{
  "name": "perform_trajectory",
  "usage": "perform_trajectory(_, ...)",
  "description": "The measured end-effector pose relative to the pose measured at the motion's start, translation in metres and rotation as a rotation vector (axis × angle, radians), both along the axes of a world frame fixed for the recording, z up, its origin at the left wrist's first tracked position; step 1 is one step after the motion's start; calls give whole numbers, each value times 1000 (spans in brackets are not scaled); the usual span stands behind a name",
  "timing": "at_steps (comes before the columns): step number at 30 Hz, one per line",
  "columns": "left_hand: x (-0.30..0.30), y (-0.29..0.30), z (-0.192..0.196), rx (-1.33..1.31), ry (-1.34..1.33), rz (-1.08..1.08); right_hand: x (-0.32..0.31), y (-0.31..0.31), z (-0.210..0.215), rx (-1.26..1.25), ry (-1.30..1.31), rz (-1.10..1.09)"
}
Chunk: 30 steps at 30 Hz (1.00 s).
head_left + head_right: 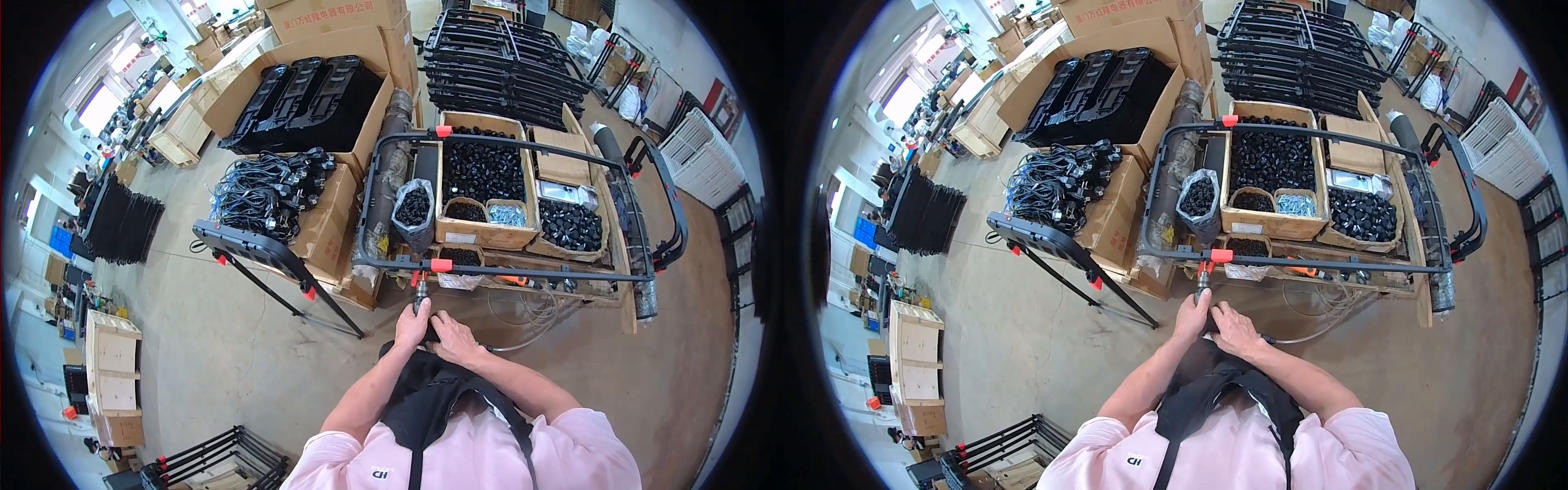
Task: Assembling plastic components using a pneumatic screwdriver and screws in a factory setting.
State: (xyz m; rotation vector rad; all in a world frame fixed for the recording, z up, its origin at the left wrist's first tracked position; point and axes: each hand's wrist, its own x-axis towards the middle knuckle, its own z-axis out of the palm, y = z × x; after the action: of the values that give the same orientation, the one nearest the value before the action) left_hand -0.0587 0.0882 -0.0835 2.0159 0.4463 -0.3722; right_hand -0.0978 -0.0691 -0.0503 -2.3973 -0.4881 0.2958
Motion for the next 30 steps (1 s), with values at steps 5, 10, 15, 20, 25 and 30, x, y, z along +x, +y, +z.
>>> perform_trajectory(5, -6, 3, -8, 6, -32, 36, -3, 3, 1, -4, 1, 16)
perform_trajectory(10, -10, -1, -1, 35, -22, 37, -7, 0, -3, -18, 10, 17)
perform_trajectory(15, -18, 4, -10, -25, -32, 54, -12, 2, 3, -31, 8, 39)
perform_trajectory(20, -26, -5, -3, -89, -55, 73, -20, -5, 0, -55, -13, 37)
perform_trajectory(25, -45, -10, -21, -138, -11, 43, -31, -18, 1, -103, 67, 59)
perform_trajectory(30, -36, -32, -7, -175, -49, 2, -31, -34, 7, -110, 113, -59)
